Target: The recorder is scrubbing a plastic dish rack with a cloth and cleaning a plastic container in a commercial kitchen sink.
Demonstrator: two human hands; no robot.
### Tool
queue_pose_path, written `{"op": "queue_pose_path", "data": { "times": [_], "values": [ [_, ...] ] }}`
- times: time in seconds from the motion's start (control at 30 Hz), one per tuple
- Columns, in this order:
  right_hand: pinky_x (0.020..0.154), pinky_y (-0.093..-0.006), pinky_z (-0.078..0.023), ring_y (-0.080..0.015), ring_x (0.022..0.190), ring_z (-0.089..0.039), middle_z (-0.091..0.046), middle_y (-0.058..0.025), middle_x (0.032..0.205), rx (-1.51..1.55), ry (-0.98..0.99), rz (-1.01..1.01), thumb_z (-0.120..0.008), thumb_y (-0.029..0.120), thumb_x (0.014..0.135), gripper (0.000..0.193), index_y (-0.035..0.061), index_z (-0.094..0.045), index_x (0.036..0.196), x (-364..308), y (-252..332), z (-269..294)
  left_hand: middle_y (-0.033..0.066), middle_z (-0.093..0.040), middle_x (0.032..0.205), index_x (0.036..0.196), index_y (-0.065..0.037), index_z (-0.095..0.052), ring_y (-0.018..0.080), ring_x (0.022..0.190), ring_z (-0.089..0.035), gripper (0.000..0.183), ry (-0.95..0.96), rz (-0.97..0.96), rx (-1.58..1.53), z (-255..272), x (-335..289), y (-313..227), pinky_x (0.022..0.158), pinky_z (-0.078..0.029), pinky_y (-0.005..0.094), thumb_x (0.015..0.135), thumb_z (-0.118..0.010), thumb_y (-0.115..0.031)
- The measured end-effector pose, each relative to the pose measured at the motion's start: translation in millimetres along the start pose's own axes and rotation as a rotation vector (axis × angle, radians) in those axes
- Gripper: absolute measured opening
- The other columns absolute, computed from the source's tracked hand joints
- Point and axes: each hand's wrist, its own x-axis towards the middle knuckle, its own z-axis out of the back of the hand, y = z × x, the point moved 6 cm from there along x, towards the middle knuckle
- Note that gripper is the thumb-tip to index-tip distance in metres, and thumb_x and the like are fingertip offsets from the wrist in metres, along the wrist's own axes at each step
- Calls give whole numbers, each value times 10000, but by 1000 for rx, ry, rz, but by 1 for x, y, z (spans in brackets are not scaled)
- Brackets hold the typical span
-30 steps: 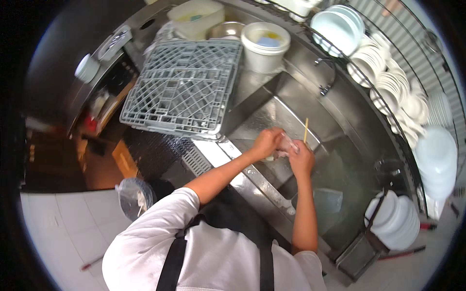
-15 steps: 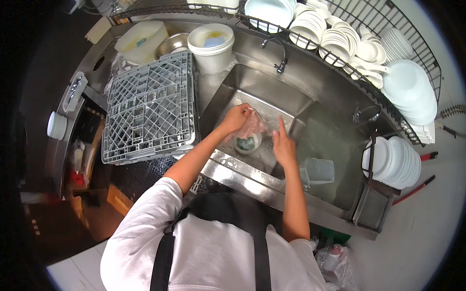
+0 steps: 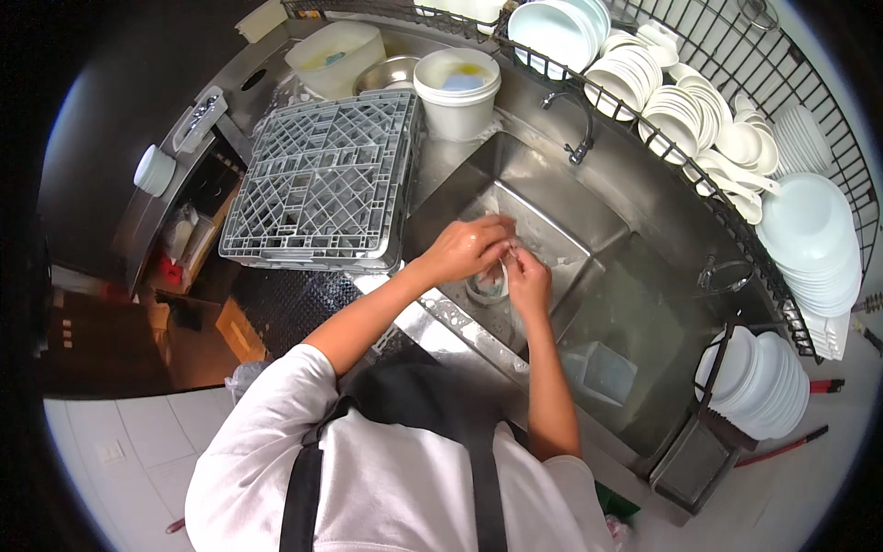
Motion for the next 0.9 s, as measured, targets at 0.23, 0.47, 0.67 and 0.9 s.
{"op": "queue_pose_path", "data": {
  "times": [0.23, 0.47, 0.67, 0.9],
  "values": [
    [586, -232, -356, -36, 679, -437, -542, 77, 782, 620, 76, -137, -667, 123, 1023, 169, -25, -702, 951, 11, 16, -12, 65, -709, 1067, 1273, -24, -662, 91, 787, -650, 367, -234, 454, -354, 33, 8, 7, 717, -542, 280, 932, -760, -119],
    [685, -291, -477, -128, 769, -587, -683, -65, 902, 462, 16, 208, -685, 103, 985, 161, -41, -695, 1057, 34, 48, 0, 64, -721, 964, 1100, 17, -739, 96, 804, -647, 229, -258, 396, -238, 48, 24, -12, 728, -524, 276, 963, -734, -166],
    [921, -369, -551, -268, 1112, -690, -678, -184, 1273, 253, -220, 506, -709, 68, 921, 430, -24, -589, 1324, 33, 129, 28, 41, -734, 876, 1077, 22, -743, 72, 792, -621, 233, -260, 426, -401, 53, 37, -26, 712, -524, 281, 958, -739, -178],
    [885, -364, -558, -260, 1007, -728, -746, -159, 1107, 334, 90, 257, -728, 90, 926, 390, -22, -619, 1283, 57, 70, -13, 17, -735, 898, 1067, 15, -754, 72, 770, -625, 216, -412, 580, -694, 46, 14, 31, 675, -511, 256, 982, -725, -181]
  ]
}}
